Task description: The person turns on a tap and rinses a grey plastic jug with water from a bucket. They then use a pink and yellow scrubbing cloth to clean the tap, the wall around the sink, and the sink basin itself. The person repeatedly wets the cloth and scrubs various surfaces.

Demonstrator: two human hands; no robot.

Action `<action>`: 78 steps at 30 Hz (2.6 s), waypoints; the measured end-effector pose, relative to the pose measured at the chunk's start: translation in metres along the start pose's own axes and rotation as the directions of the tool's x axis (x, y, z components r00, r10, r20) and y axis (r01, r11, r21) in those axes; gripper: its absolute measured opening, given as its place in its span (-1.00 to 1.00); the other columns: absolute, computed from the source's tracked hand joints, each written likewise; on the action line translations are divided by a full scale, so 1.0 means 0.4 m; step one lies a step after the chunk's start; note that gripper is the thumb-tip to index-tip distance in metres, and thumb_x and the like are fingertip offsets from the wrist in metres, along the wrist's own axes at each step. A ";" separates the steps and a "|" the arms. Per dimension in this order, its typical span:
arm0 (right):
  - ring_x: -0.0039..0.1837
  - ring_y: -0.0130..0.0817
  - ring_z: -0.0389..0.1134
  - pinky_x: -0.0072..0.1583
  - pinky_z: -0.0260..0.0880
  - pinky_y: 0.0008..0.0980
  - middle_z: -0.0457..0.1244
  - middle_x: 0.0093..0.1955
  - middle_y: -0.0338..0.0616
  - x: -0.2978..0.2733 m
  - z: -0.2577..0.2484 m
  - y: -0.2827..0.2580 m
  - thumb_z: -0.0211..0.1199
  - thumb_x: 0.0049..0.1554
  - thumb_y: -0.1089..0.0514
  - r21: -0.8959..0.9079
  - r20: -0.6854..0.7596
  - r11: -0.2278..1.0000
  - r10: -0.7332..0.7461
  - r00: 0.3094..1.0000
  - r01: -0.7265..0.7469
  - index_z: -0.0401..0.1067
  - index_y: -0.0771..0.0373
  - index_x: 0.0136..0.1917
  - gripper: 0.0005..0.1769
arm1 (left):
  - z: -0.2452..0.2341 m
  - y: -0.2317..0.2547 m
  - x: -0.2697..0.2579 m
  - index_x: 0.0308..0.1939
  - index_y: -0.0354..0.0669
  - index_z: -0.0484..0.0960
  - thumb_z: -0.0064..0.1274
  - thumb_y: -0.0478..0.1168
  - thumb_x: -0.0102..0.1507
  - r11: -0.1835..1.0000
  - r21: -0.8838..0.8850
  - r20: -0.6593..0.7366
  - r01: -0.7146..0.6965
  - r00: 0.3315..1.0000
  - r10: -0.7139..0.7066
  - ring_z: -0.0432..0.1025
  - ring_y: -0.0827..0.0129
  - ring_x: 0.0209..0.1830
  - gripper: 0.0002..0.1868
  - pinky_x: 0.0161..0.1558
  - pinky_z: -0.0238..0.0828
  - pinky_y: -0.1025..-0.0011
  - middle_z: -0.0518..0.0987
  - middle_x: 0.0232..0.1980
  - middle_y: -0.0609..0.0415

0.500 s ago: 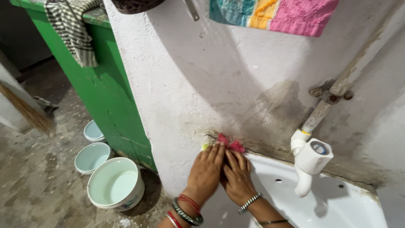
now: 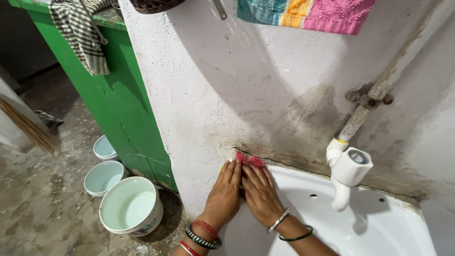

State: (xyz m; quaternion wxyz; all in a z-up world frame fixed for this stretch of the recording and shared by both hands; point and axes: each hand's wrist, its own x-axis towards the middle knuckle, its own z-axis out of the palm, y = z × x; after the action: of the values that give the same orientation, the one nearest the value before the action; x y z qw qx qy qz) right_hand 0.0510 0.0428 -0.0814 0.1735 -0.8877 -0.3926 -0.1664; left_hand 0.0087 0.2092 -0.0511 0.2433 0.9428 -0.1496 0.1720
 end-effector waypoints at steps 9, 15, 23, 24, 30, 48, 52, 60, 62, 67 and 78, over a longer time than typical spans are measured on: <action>0.66 0.02 -0.14 0.58 -0.35 0.13 0.01 0.61 0.11 -0.094 -0.008 -0.004 0.12 0.26 0.03 0.050 0.130 0.966 -0.258 0.957 0.254 0.35 0.29 0.41 -0.49 | 0.039 -0.003 -0.191 0.47 -0.57 -0.12 -0.14 -0.39 0.14 0.992 0.122 0.111 -0.021 0.994 0.007 -0.26 -0.24 0.59 -0.15 0.50 -0.32 0.04 -0.06 0.56 -0.43; 0.66 0.11 -0.20 0.55 -0.39 0.21 -0.03 0.60 0.09 -0.012 -0.033 0.059 0.11 0.19 0.05 -0.128 -0.068 0.989 -0.083 0.994 0.073 0.34 0.21 0.37 -0.50 | 0.050 0.004 0.022 0.52 -0.46 -0.07 -0.15 -0.38 0.18 0.973 0.231 0.110 -0.029 0.994 0.003 -0.21 -0.02 0.63 -0.17 0.50 -0.30 -0.01 -0.04 0.59 -0.23; 0.70 0.09 -0.34 0.59 -0.46 0.11 -0.21 0.70 0.12 -0.081 0.018 -0.090 0.09 0.26 -0.01 0.157 0.088 0.985 -0.090 0.992 0.075 0.27 0.20 0.49 -0.43 | -0.038 -0.003 -0.196 0.56 -0.47 -0.11 -0.12 -0.32 0.32 0.992 0.000 0.207 0.124 0.971 -0.121 0.01 -0.10 0.54 -0.21 0.37 0.09 0.18 -0.01 0.57 -0.38; 0.69 0.11 -0.36 0.58 -0.47 0.12 -0.22 0.70 0.11 -0.069 -0.009 -0.079 0.09 0.25 -0.03 0.129 0.107 0.979 -0.170 0.980 0.156 0.26 0.19 0.50 -0.40 | -0.035 -0.008 -0.189 0.54 -0.48 -0.08 -0.09 -0.31 0.31 0.995 -0.014 0.150 0.098 0.984 -0.095 0.02 -0.11 0.54 -0.22 0.38 0.11 0.19 0.02 0.56 -0.38; 0.70 0.00 -0.53 0.55 -0.66 0.23 -0.32 0.71 -0.12 0.048 -0.058 -0.005 -0.02 0.26 -0.14 -0.155 0.264 0.980 0.166 0.950 -0.128 0.23 -0.10 0.52 -0.42 | 0.011 -0.040 -0.019 0.52 -0.38 0.01 -0.01 -0.32 0.26 0.992 -0.080 0.037 0.100 0.995 -0.097 0.07 -0.09 0.53 -0.20 0.40 0.18 0.19 0.09 0.55 -0.32; 0.63 0.07 -0.16 0.51 -0.45 0.39 0.01 0.57 0.02 0.011 -0.045 0.066 0.14 0.19 -0.12 -0.279 0.061 0.960 0.009 0.998 0.008 0.34 0.03 0.43 -0.43 | 0.058 0.015 0.045 0.53 -0.35 -0.06 -0.15 -0.15 0.33 0.933 0.345 0.113 0.104 0.982 -0.151 -0.21 0.00 0.64 -0.24 0.53 -0.25 0.08 -0.03 0.61 -0.18; 0.62 0.10 -0.15 0.48 -0.40 0.39 0.03 0.57 0.03 -0.026 -0.074 0.118 0.18 0.16 -0.10 -0.341 0.021 0.939 0.061 0.998 -0.051 0.38 0.05 0.35 -0.48 | 0.115 0.061 0.083 0.56 -0.30 -0.12 -0.24 -0.18 0.35 0.881 0.473 0.139 0.006 0.987 -0.081 -0.26 0.09 0.64 -0.26 0.53 -0.38 0.04 -0.10 0.63 -0.15; 0.60 0.03 -0.05 0.55 -0.38 0.32 0.11 0.50 -0.04 -0.121 -0.140 0.241 0.30 0.04 0.01 -0.374 -0.080 0.925 0.044 0.996 -0.071 0.50 0.08 0.23 -0.54 | 0.139 0.197 0.136 0.42 -0.30 0.28 0.00 -0.27 0.21 0.972 0.233 -0.016 0.009 1.000 -0.005 0.20 0.06 0.33 -0.32 0.31 0.16 0.18 0.32 0.31 -0.14; 0.61 0.04 -0.04 0.56 -0.33 0.21 0.14 0.50 -0.02 -0.149 -0.145 0.270 0.31 0.02 0.07 -0.319 -0.116 0.945 0.031 0.993 -0.067 0.52 0.10 0.21 -0.54 | 0.142 0.213 0.140 0.38 -0.33 0.41 0.07 -0.33 0.16 0.993 0.110 -0.079 -0.032 0.996 0.040 0.31 0.12 0.13 -0.34 0.15 0.30 0.26 0.42 0.14 -0.08; 0.63 -0.02 -0.04 0.60 -0.24 0.03 0.15 0.49 -0.02 -0.214 -0.231 0.294 0.22 0.12 0.06 -0.362 -0.009 0.917 0.178 0.984 -0.169 0.45 0.12 0.31 -0.52 | 0.191 0.289 0.166 0.06 -0.28 0.57 0.12 -0.34 0.14 0.991 0.044 -0.177 -0.125 0.976 0.131 0.35 0.09 0.08 -0.61 0.05 0.35 0.23 0.47 0.03 -0.08; 0.67 -0.22 -0.24 0.58 -0.47 0.22 -0.07 0.65 -0.15 -0.417 -0.459 0.351 0.03 0.21 -0.11 -0.596 0.220 0.723 0.566 0.794 -0.349 0.35 -0.13 0.42 -0.49 | 0.441 0.549 0.242 0.18 -0.29 0.50 0.05 -0.29 0.25 0.976 -0.078 -0.226 -0.204 0.957 0.182 0.31 0.04 0.19 -0.59 0.18 0.29 0.14 0.43 0.19 -0.10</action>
State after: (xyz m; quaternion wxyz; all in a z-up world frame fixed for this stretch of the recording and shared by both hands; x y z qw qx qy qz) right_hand 0.0215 -0.2332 -0.0159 -0.1214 -0.9845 -0.1208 -0.0391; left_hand 0.0595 -0.0839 -0.0680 0.2875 0.8857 -0.2221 0.2891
